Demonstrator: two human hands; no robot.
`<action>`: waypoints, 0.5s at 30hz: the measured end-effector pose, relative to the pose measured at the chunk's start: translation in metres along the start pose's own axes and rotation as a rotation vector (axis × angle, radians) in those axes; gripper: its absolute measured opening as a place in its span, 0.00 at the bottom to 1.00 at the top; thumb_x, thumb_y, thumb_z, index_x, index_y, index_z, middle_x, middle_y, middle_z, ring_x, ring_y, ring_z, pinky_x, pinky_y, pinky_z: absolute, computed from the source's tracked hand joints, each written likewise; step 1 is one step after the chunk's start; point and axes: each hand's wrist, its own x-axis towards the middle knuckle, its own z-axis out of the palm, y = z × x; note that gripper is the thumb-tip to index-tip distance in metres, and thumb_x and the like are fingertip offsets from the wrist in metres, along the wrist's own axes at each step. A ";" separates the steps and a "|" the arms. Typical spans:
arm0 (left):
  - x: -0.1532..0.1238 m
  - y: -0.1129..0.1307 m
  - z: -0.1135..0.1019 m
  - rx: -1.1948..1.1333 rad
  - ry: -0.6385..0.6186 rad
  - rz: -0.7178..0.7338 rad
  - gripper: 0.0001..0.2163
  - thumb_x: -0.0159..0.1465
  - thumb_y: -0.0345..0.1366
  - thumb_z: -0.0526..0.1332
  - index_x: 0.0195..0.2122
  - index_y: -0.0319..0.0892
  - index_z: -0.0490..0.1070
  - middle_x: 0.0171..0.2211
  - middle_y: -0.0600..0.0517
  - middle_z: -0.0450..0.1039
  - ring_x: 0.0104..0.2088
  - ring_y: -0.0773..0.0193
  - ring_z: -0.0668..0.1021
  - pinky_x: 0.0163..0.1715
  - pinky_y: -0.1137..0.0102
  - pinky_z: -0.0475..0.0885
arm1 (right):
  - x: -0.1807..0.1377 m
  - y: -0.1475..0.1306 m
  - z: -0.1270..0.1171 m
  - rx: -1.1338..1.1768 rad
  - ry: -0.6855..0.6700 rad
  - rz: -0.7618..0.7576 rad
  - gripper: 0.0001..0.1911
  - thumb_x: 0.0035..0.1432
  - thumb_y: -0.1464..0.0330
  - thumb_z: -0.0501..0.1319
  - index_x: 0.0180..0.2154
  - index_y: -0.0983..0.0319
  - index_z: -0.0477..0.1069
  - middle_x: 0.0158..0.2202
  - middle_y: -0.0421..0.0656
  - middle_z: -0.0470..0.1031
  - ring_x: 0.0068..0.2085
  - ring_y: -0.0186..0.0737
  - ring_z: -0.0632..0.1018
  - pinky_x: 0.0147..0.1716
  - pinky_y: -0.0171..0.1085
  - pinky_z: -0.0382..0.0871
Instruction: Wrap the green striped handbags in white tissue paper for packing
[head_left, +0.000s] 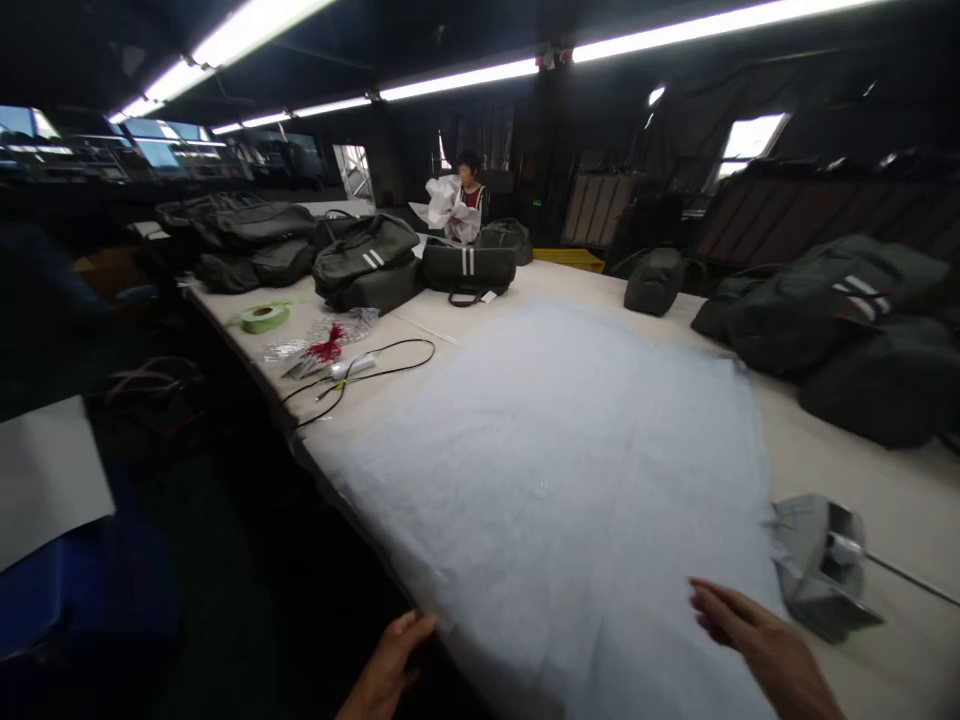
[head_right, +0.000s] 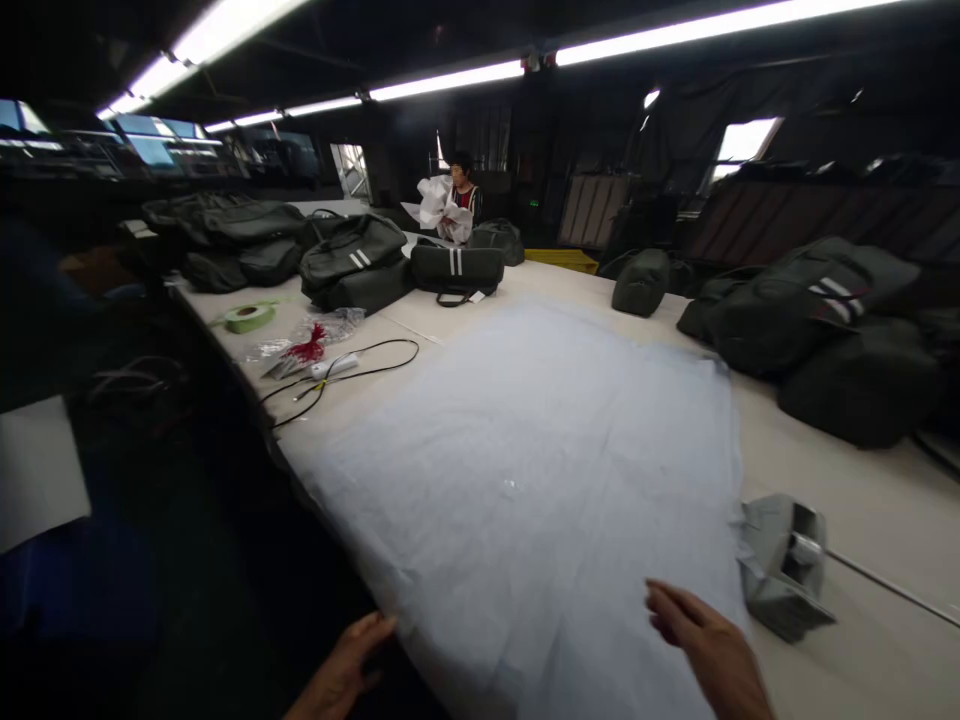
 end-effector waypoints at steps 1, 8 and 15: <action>0.001 0.000 0.002 -0.003 -0.018 0.008 0.24 0.54 0.58 0.60 0.46 0.50 0.74 0.54 0.50 0.75 0.61 0.49 0.69 0.58 0.45 0.62 | -0.025 -0.007 0.035 -0.092 -0.193 -0.028 0.22 0.23 0.56 0.71 0.28 0.57 0.78 0.30 0.53 0.80 0.29 0.53 0.80 0.35 0.49 0.74; 0.015 -0.005 0.015 -0.107 -0.132 0.077 0.22 0.46 0.49 0.70 0.37 0.38 0.79 0.35 0.49 0.82 0.45 0.47 0.79 0.54 0.57 0.68 | -0.142 0.028 0.228 -0.282 -0.892 -0.183 0.15 0.42 0.68 0.58 0.37 0.59 0.66 0.20 0.34 0.74 0.20 0.35 0.73 0.22 0.34 0.66; 0.021 -0.008 0.017 -0.201 -0.180 0.029 0.20 0.46 0.44 0.71 0.37 0.36 0.80 0.33 0.48 0.82 0.41 0.48 0.80 0.47 0.59 0.71 | -0.144 0.057 0.261 -0.490 -0.839 -0.183 0.16 0.39 0.77 0.56 0.34 0.62 0.74 0.18 0.32 0.69 0.20 0.30 0.67 0.22 0.30 0.60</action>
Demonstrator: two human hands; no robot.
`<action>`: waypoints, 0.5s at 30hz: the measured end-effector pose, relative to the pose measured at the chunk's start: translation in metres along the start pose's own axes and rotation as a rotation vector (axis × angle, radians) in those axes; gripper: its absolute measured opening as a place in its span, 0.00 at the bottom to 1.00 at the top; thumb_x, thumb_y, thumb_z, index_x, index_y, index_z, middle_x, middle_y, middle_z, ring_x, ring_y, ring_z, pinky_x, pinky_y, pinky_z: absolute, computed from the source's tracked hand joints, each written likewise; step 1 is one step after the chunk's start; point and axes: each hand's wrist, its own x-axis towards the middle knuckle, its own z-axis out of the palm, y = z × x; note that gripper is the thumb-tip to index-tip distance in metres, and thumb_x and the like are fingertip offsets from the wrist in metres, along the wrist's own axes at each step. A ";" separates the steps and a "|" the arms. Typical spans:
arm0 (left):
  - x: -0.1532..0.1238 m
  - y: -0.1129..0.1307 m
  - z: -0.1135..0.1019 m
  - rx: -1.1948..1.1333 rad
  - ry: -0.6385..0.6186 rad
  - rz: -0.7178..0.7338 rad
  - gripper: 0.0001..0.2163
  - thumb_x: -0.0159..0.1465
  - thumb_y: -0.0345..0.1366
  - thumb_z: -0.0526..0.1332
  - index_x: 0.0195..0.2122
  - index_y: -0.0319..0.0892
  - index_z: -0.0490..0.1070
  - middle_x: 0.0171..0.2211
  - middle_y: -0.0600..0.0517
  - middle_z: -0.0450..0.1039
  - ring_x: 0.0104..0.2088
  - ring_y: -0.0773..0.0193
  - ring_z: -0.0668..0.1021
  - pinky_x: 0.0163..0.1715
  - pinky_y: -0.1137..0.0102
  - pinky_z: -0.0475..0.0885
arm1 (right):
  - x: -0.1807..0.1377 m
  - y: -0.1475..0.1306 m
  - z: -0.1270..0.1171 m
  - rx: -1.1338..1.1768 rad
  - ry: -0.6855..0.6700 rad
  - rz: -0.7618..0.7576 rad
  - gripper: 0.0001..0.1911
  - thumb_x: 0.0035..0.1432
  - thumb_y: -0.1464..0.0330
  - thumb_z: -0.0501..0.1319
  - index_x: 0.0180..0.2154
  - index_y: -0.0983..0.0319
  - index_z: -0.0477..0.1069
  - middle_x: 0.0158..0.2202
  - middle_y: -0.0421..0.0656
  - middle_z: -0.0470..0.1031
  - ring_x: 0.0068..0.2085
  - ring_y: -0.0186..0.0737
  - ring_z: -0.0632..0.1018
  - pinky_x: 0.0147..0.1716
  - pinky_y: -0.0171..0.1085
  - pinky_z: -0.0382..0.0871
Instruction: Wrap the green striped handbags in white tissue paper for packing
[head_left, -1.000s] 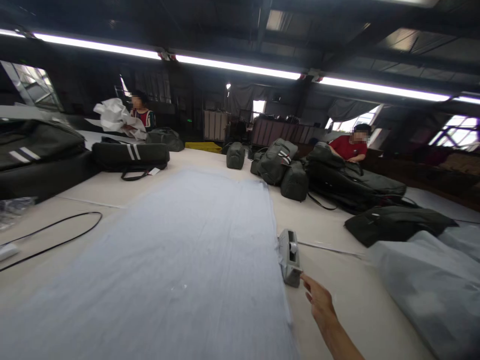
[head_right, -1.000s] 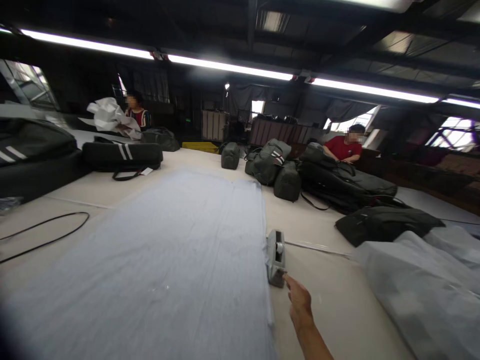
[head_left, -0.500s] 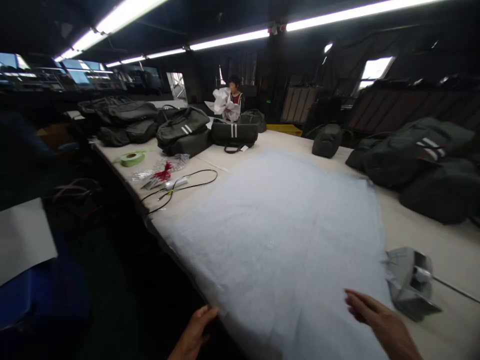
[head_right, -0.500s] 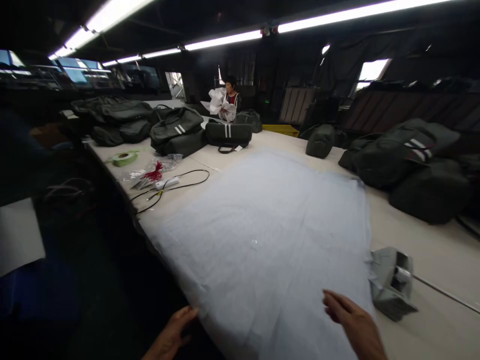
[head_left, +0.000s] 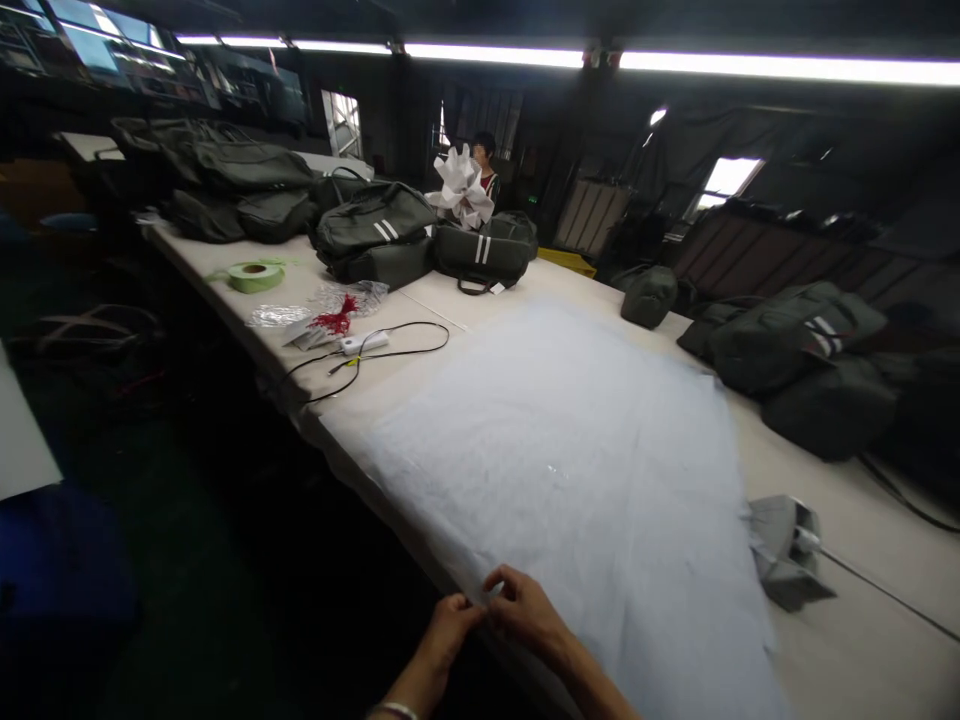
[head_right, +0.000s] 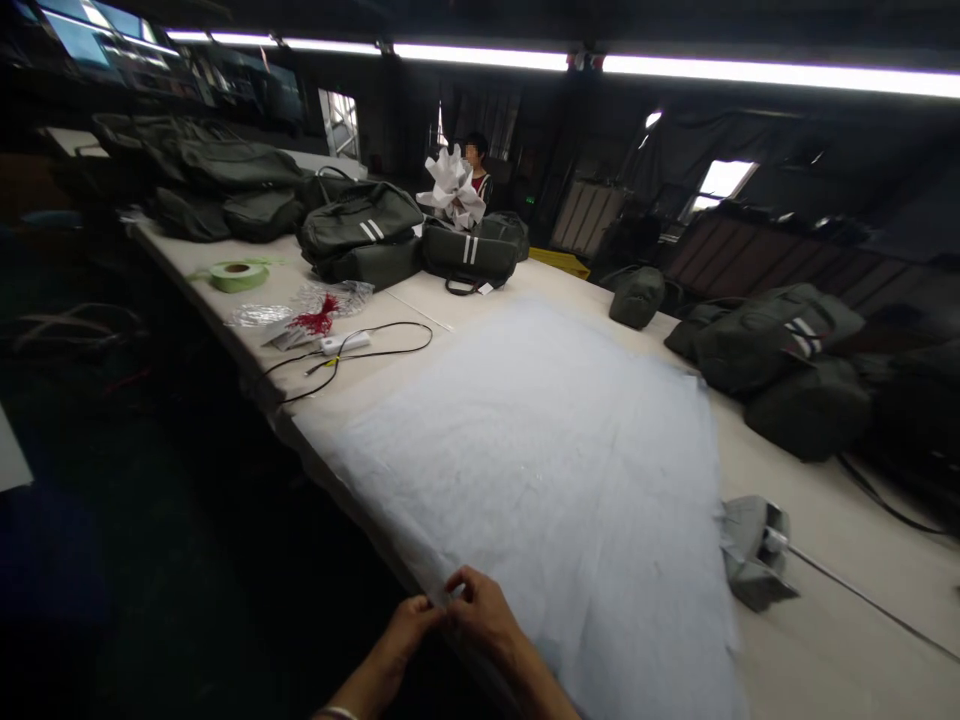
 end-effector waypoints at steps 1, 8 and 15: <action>0.000 0.000 0.000 -0.017 -0.014 -0.009 0.20 0.46 0.43 0.71 0.37 0.36 0.80 0.33 0.48 0.82 0.41 0.48 0.80 0.47 0.60 0.71 | -0.001 0.001 0.001 -0.007 0.002 0.019 0.16 0.40 0.77 0.56 0.34 0.62 0.74 0.18 0.33 0.69 0.20 0.30 0.67 0.22 0.30 0.60; -0.001 0.009 -0.001 -0.078 -0.113 -0.025 0.17 0.45 0.37 0.69 0.36 0.37 0.81 0.32 0.48 0.82 0.43 0.48 0.79 0.48 0.62 0.69 | -0.010 0.010 0.005 0.018 0.015 0.136 0.19 0.44 0.73 0.57 0.40 0.62 0.77 0.21 0.34 0.71 0.20 0.30 0.67 0.20 0.30 0.60; -0.006 0.008 -0.007 -0.090 -0.160 -0.043 0.14 0.48 0.40 0.70 0.35 0.39 0.80 0.33 0.50 0.81 0.40 0.53 0.79 0.48 0.63 0.67 | -0.003 0.024 0.005 0.064 0.065 0.204 0.22 0.43 0.71 0.58 0.43 0.62 0.77 0.23 0.36 0.73 0.19 0.31 0.68 0.19 0.31 0.62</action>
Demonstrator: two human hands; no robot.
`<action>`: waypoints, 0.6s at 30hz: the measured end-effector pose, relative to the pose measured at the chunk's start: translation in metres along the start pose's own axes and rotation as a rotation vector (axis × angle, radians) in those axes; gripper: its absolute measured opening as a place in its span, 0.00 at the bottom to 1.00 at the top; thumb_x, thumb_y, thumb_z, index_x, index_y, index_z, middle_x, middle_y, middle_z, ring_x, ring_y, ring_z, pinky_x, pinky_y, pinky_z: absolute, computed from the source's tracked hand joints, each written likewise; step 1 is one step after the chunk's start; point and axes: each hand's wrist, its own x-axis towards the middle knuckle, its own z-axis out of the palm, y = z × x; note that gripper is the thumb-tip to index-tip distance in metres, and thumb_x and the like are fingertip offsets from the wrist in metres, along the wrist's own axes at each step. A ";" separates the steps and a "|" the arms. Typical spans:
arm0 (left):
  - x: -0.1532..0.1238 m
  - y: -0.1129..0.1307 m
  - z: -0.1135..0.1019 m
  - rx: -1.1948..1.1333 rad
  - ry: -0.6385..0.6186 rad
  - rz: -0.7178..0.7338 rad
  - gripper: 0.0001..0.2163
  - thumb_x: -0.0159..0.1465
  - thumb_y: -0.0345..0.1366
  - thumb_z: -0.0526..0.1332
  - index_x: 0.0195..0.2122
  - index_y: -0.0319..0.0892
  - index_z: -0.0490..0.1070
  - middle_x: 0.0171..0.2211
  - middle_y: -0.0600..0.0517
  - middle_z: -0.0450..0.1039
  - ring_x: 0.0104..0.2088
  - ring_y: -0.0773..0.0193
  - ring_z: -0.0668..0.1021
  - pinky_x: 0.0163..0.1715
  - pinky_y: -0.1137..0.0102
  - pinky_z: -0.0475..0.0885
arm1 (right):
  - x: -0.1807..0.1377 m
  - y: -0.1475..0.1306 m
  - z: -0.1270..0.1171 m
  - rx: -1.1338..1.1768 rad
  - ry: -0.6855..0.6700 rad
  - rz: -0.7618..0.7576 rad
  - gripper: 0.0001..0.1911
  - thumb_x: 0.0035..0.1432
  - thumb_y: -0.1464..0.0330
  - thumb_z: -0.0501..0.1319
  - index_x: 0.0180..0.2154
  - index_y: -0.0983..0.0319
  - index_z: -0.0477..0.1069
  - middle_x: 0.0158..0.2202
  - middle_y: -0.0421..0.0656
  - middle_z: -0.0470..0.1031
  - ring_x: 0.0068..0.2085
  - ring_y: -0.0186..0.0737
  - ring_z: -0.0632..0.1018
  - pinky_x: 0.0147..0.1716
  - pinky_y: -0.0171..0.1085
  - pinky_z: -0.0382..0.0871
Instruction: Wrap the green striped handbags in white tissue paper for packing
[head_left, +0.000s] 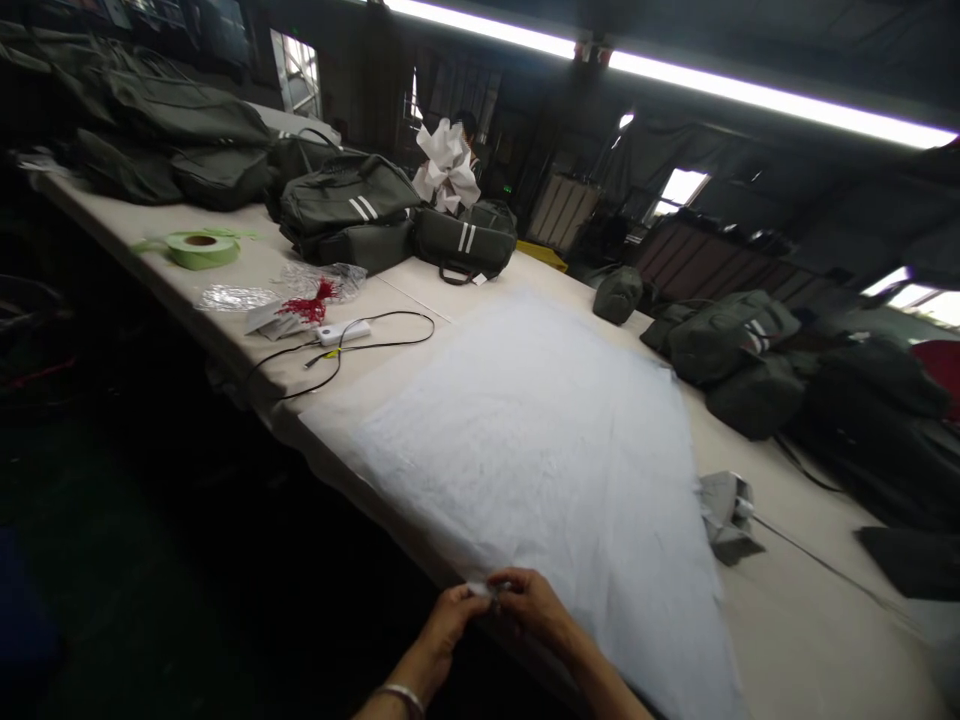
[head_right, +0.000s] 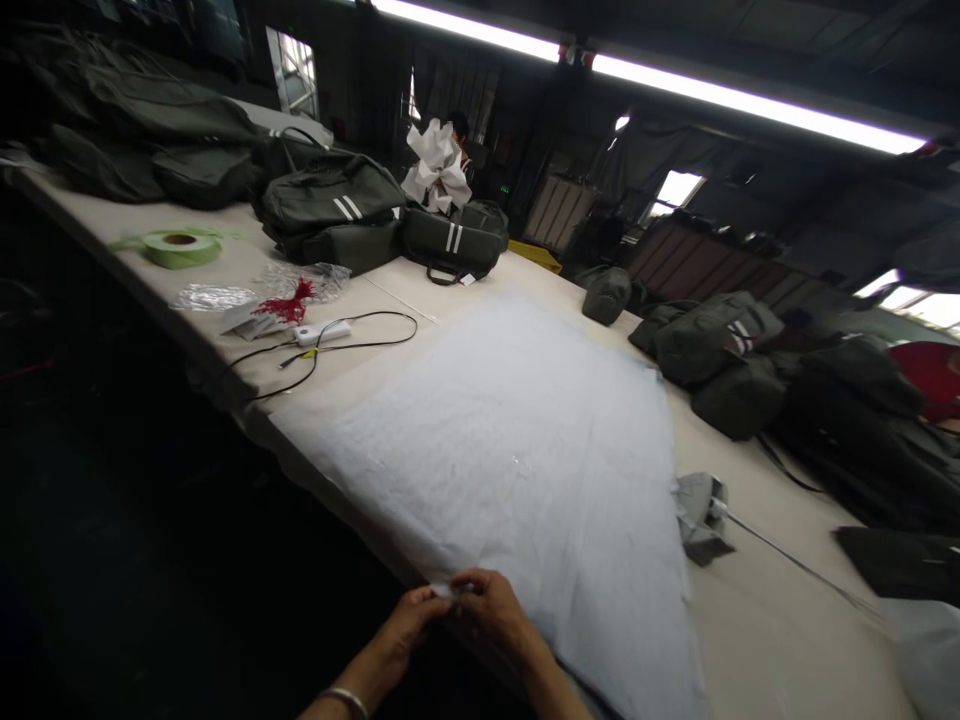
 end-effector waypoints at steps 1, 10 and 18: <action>0.002 -0.002 0.000 -0.008 0.009 -0.001 0.15 0.49 0.42 0.70 0.36 0.39 0.80 0.33 0.50 0.82 0.40 0.54 0.79 0.47 0.63 0.68 | 0.001 0.001 0.000 0.005 0.003 -0.002 0.21 0.44 0.71 0.59 0.43 0.62 0.77 0.23 0.36 0.73 0.19 0.31 0.68 0.18 0.31 0.62; 0.033 -0.031 0.006 -0.057 0.210 0.057 0.17 0.43 0.44 0.75 0.28 0.39 0.76 0.25 0.53 0.79 0.28 0.62 0.78 0.38 0.65 0.70 | 0.008 0.002 0.000 -0.056 -0.062 -0.080 0.19 0.45 0.68 0.61 0.42 0.62 0.78 0.25 0.36 0.73 0.19 0.30 0.68 0.17 0.30 0.64; 0.024 -0.030 0.012 -0.074 0.239 0.104 0.22 0.38 0.50 0.75 0.29 0.39 0.78 0.27 0.48 0.80 0.35 0.50 0.80 0.40 0.62 0.70 | 0.013 -0.024 -0.015 -0.272 -0.231 -0.099 0.20 0.46 0.74 0.60 0.42 0.57 0.79 0.26 0.37 0.77 0.16 0.30 0.70 0.14 0.28 0.64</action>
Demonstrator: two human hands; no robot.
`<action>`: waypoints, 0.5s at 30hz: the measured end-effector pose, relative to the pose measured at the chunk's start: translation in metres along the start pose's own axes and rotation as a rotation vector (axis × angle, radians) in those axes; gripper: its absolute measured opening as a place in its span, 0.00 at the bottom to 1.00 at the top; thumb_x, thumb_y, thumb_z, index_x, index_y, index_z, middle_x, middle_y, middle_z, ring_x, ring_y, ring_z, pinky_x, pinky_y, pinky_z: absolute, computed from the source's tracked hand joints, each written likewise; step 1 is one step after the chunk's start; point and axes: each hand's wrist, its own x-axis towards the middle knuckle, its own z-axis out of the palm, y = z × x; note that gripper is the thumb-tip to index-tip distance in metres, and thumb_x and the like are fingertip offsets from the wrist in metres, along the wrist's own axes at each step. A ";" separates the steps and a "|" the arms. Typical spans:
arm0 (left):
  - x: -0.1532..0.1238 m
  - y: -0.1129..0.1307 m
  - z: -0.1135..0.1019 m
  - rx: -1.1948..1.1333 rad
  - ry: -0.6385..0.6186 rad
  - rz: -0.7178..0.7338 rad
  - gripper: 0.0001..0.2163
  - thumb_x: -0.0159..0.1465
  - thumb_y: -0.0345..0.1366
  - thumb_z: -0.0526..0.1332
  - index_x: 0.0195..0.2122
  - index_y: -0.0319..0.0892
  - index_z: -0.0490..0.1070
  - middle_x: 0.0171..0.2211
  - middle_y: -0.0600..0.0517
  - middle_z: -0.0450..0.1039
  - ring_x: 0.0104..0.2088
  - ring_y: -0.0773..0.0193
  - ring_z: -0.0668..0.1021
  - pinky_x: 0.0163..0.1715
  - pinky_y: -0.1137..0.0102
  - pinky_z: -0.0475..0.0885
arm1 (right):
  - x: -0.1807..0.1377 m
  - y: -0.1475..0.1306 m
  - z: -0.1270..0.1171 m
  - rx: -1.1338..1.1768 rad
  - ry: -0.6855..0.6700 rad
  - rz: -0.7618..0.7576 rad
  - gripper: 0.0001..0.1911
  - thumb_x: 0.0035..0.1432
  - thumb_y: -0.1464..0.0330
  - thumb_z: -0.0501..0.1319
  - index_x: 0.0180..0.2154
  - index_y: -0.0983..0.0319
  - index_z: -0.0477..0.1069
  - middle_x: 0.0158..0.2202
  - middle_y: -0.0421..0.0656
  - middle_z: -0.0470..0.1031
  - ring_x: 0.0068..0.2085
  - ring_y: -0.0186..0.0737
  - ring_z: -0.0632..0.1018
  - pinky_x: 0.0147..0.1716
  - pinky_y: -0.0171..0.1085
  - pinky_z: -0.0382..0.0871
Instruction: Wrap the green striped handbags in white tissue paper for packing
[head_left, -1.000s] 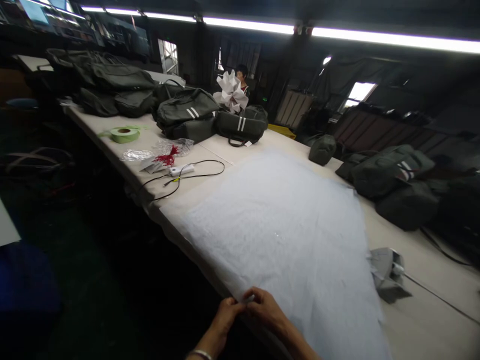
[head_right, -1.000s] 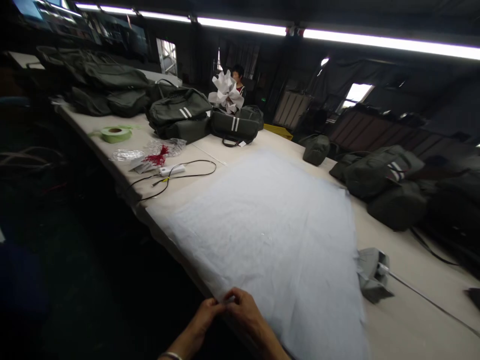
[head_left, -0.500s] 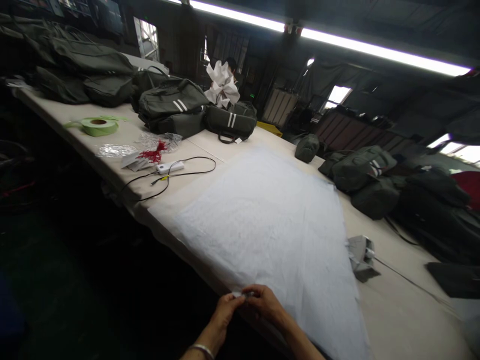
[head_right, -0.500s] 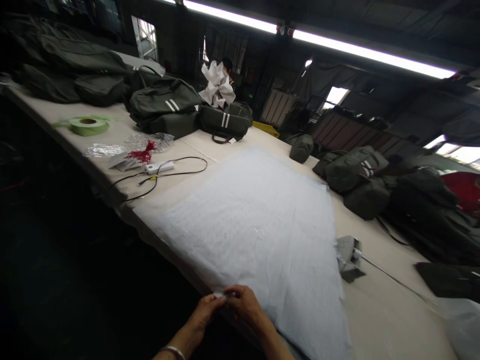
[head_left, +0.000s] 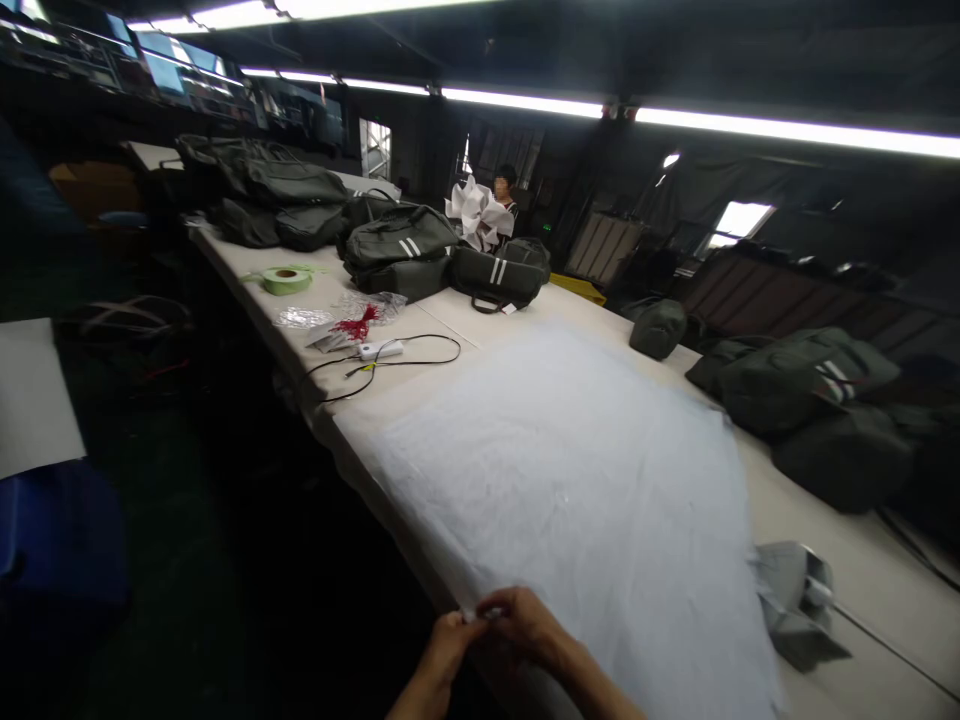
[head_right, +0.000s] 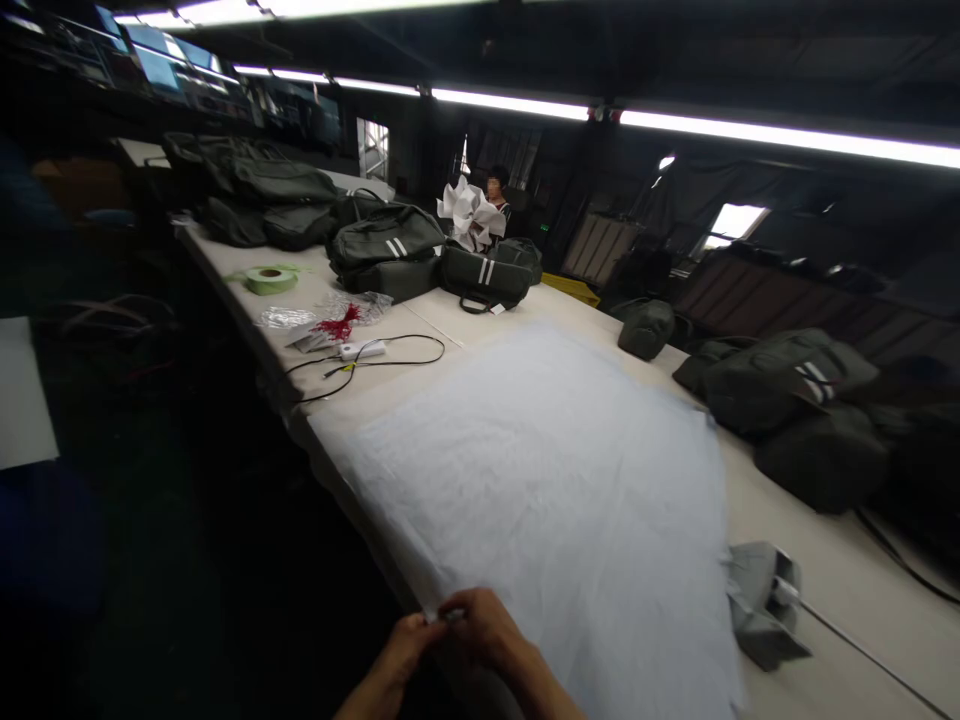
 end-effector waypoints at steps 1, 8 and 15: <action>-0.004 0.002 0.000 -0.002 -0.015 -0.004 0.23 0.39 0.51 0.75 0.31 0.39 0.79 0.29 0.47 0.81 0.37 0.48 0.80 0.42 0.61 0.70 | 0.000 -0.005 -0.005 -0.027 -0.029 -0.001 0.20 0.45 0.75 0.60 0.41 0.57 0.80 0.25 0.36 0.76 0.15 0.29 0.70 0.14 0.27 0.63; -0.032 0.020 -0.003 -0.028 -0.087 -0.044 0.22 0.44 0.46 0.72 0.38 0.40 0.79 0.37 0.46 0.81 0.48 0.44 0.77 0.52 0.59 0.65 | 0.006 -0.023 -0.029 -0.058 -0.247 0.048 0.31 0.41 0.77 0.59 0.50 0.56 0.75 0.25 0.38 0.78 0.14 0.33 0.73 0.12 0.26 0.59; -0.046 0.016 -0.003 -0.106 -0.004 -0.055 0.31 0.42 0.57 0.72 0.44 0.43 0.76 0.43 0.48 0.80 0.52 0.47 0.75 0.52 0.60 0.64 | 0.001 -0.016 -0.035 -0.074 -0.250 0.028 0.30 0.42 0.75 0.58 0.50 0.58 0.75 0.24 0.38 0.78 0.13 0.30 0.70 0.12 0.26 0.58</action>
